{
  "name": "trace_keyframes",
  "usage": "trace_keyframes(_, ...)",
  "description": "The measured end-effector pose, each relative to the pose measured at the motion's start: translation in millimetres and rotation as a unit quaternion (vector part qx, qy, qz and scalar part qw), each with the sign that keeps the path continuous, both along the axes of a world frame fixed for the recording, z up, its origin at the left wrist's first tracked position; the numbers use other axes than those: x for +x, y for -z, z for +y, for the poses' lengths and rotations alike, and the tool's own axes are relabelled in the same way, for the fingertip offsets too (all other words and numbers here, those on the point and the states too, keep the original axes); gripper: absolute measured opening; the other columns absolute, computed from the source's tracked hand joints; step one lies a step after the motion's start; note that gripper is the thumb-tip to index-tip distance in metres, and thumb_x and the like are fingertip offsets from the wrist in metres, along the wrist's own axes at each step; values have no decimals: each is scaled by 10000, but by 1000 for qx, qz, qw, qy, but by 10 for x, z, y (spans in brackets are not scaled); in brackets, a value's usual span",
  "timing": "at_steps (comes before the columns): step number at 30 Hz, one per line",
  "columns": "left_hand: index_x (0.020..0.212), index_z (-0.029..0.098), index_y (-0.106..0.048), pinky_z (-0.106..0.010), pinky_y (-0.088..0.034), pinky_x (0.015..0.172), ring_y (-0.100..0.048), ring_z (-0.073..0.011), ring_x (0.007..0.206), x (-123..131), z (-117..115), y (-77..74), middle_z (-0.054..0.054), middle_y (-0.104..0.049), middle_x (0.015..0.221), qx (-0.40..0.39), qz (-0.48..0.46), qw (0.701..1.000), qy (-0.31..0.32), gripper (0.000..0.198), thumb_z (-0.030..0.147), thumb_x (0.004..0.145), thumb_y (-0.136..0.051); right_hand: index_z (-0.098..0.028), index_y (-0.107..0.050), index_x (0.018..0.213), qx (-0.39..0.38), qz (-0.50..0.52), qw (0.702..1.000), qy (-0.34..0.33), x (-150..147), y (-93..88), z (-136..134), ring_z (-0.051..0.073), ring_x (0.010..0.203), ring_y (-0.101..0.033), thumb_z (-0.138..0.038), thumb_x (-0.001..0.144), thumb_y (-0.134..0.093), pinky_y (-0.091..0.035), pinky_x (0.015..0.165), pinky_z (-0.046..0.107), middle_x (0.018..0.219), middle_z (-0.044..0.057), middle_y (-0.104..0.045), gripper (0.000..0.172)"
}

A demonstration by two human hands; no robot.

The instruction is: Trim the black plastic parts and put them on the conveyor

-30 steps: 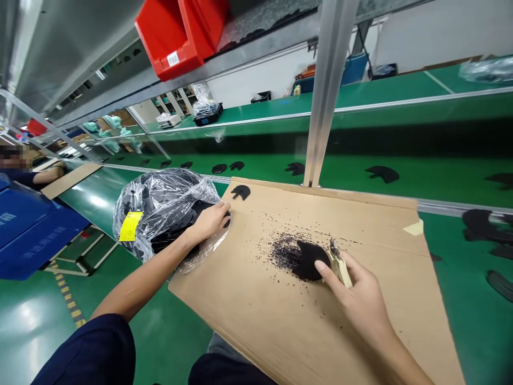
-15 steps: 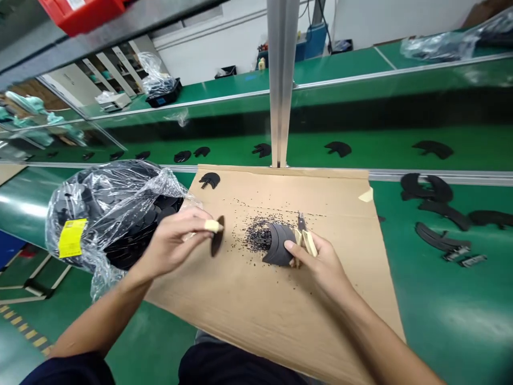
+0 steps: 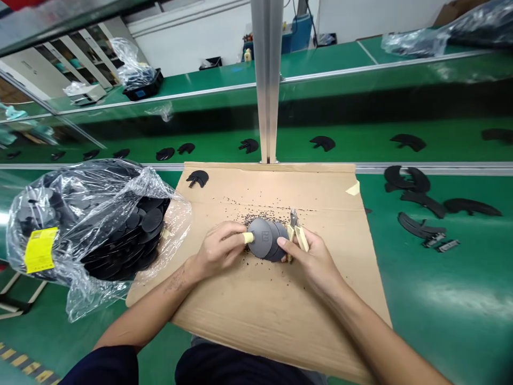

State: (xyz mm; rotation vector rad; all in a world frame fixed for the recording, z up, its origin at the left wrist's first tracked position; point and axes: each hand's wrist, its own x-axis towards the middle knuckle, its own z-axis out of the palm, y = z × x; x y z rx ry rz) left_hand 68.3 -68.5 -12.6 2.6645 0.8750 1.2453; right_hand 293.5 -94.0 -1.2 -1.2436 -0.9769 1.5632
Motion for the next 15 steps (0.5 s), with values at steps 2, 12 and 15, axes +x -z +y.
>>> trace_keyframes(2,1065,192,-633,-260,-558,682,-645,-144,812,-10,-3,12,-56,-669,909,-20,-8,1000,-6,194,71,929,-564,-215,-489,755,6,-22,1000,6,11,10,5,123,564,-530,-480,737,-754,-448,561,282,627,-45,-519,375)
trace_keyframes(12,1059,156,-615,-293,-546,742,-624,-171,877,75,-46,0,-78,-629,937,-114,-82,990,11,124,154,964,-536,-205,-524,773,45,-47,998,-10,7,26,-4,126,597,-499,-482,763,-751,-469,552,280,668,-34,-501,359)
trace_keyframes(15,918,172,-591,-269,-530,716,-597,-154,813,128,-71,10,-34,-598,850,-159,-95,982,-34,88,230,922,-658,-199,-572,826,70,-71,995,-19,-9,22,-21,132,625,-479,-485,794,-731,-472,573,281,699,-21,-522,329)
